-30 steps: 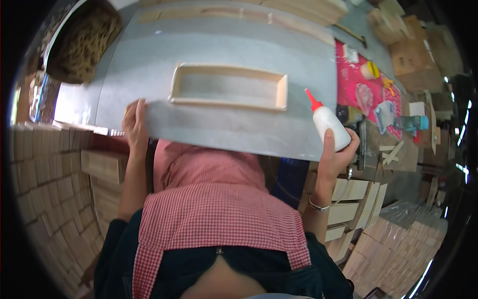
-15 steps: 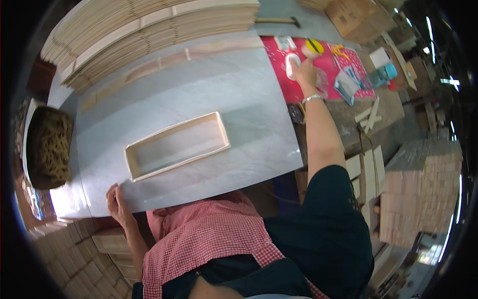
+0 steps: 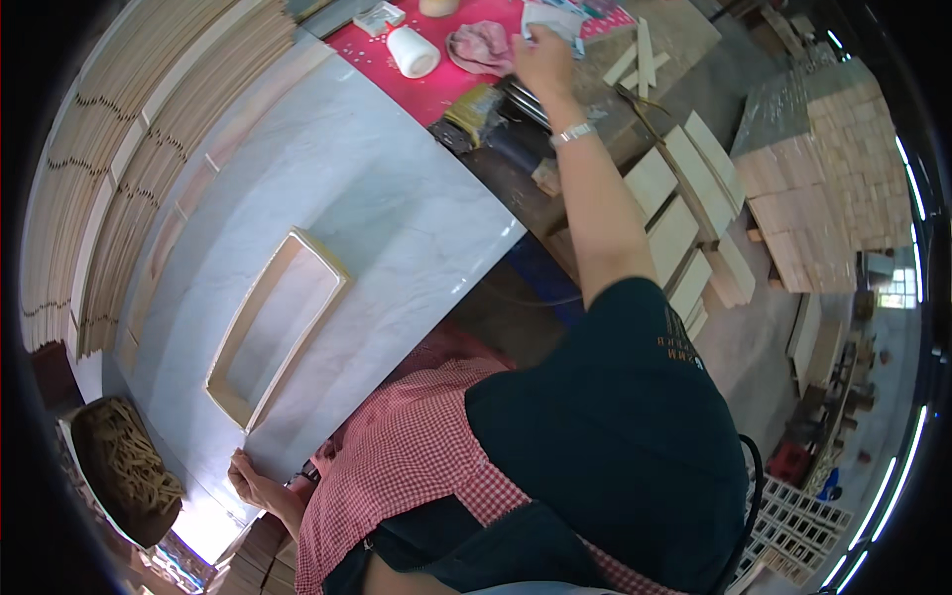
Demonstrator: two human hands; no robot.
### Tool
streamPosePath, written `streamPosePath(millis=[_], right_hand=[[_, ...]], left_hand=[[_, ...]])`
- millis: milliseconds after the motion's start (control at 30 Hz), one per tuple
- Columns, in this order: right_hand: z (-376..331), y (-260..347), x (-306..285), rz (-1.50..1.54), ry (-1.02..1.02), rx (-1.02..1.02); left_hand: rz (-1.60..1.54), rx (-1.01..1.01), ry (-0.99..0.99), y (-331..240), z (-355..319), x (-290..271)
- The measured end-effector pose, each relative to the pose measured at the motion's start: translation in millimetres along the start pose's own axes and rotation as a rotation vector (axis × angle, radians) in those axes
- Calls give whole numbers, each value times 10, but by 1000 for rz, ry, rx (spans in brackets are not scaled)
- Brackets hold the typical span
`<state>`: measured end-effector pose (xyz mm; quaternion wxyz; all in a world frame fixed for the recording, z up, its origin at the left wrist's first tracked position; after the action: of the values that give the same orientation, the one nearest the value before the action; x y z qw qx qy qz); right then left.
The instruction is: Apply glue and use a pneumatic stapler to assemble wooden boxes.
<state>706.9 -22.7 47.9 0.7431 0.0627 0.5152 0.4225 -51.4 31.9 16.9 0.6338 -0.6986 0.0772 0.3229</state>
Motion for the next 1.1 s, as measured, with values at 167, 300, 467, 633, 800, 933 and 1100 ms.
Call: streamPosePath(millis=[167,300,467,633,800,933,1100], right_hand=[[-873,-1193,-1370,-249,-388,199],[-1545,-1673,-1638,-519,54,726],[-1818,-1525,-1483,-474,381,965],[-1750,-1802,-1392,-652,526,803],[-1779,-2063,-1708,-268,278,872],[-1861,-1594,-2047,-254,-141,856],[-1872,95,-2279,-63,-184,593]], left_hand=[[32,6,-46,-102,52,-20],[65,-14,-30,-58,178,-22],[56,9,69,-37,213,-51],[-85,54,98,31,167,-60],[-127,53,57,-10,138,33],[-246,99,49,68,124,-17],[-184,296,106,554,335,23]])
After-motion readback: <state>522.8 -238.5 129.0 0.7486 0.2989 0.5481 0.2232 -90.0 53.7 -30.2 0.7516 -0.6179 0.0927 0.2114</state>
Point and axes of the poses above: each hand's wrist, its own z-axis towards the middle knuckle, its own x-axis out of the palm, y = z × x, the point moved 2 cm from there along z, towards the middle knuckle, and after that the axes turned 4 degrees about x, right-handed, at the moved point
